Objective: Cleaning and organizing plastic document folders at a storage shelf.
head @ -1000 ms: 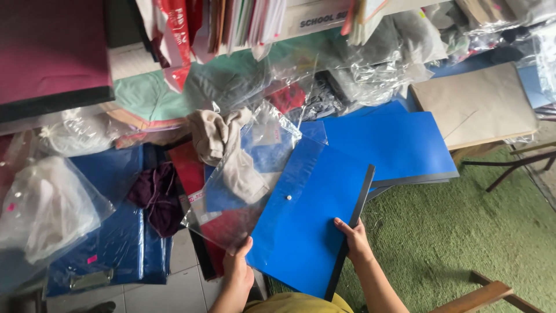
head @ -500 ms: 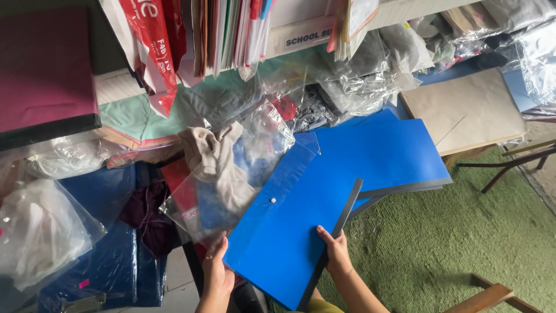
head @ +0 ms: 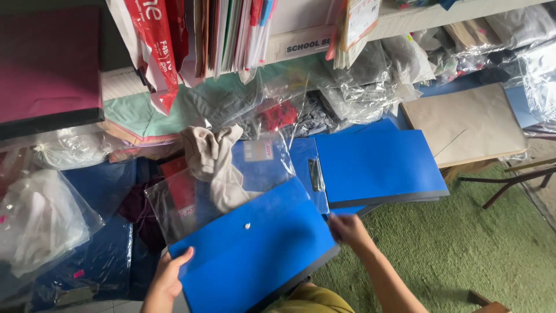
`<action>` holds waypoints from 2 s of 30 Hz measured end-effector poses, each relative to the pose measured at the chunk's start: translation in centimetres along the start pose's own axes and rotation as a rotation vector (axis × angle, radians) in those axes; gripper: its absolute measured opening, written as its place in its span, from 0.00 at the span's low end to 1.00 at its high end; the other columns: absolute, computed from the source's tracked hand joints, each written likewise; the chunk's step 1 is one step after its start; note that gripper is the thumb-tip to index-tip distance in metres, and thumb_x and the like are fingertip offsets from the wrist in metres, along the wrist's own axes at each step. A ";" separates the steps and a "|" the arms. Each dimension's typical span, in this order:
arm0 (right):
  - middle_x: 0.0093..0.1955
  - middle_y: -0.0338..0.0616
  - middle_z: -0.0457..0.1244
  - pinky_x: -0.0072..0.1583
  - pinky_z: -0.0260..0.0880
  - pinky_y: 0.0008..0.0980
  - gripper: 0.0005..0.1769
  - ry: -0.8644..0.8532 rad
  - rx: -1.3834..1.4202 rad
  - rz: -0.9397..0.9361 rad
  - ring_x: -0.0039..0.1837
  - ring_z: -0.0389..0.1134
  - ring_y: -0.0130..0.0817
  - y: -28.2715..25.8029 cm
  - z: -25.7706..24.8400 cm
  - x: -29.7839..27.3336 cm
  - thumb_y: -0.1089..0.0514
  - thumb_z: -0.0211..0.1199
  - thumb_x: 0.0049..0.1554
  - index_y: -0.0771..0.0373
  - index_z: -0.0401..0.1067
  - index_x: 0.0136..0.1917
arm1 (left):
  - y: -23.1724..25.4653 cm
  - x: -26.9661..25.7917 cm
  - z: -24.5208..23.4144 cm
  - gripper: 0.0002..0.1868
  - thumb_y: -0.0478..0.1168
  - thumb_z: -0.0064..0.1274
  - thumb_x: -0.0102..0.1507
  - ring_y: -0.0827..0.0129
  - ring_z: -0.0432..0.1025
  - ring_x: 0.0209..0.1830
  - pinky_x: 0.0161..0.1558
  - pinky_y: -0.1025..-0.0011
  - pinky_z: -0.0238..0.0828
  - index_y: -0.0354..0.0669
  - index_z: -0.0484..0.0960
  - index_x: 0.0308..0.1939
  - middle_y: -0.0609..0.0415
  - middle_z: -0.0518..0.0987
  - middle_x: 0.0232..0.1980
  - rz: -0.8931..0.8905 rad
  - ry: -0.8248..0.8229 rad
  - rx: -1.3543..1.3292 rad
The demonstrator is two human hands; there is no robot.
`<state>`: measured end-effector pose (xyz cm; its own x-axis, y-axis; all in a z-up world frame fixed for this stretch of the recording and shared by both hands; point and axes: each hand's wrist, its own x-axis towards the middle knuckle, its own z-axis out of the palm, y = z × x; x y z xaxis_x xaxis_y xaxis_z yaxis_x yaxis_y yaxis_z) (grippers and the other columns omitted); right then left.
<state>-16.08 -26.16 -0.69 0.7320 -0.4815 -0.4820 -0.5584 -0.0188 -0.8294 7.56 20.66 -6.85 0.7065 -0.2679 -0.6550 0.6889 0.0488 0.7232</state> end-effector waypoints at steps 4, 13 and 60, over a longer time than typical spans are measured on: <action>0.40 0.40 0.71 0.43 0.69 0.27 0.12 0.122 0.062 -0.278 0.41 0.69 0.25 -2.9 2.3 8.6 0.56 0.58 0.63 0.64 0.77 0.54 | -0.2 -1.7 -0.6 0.16 0.37 0.62 0.57 0.58 0.78 0.43 0.46 0.57 0.75 0.38 0.84 0.48 0.48 0.85 0.43 -0.039 0.006 -0.013; 0.49 0.39 0.71 0.49 0.72 0.27 0.18 -0.171 0.087 -0.249 0.46 0.68 0.23 -3.1 5.9 16.1 0.60 0.60 0.63 0.62 0.75 0.66 | -1.7 -1.4 -3.2 0.15 0.37 0.62 0.58 0.61 0.77 0.42 0.47 0.58 0.74 0.38 0.82 0.48 0.50 0.84 0.43 -0.027 0.005 -0.042; 0.37 0.39 0.66 0.39 0.59 0.28 0.09 0.069 0.383 -0.064 0.36 0.60 0.26 1.4 6.4 7.8 0.58 0.67 0.61 0.67 0.78 0.49 | -1.7 -5.4 -0.9 0.20 0.36 0.63 0.58 0.66 0.77 0.44 0.51 0.67 0.73 0.38 0.82 0.53 0.50 0.85 0.46 0.197 0.193 0.212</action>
<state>-8.63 -24.30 -7.46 0.7254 -0.5477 -0.4169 -0.3169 0.2720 -0.9086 2.72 22.89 -4.68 0.8541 -0.0852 -0.5131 0.5017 -0.1249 0.8560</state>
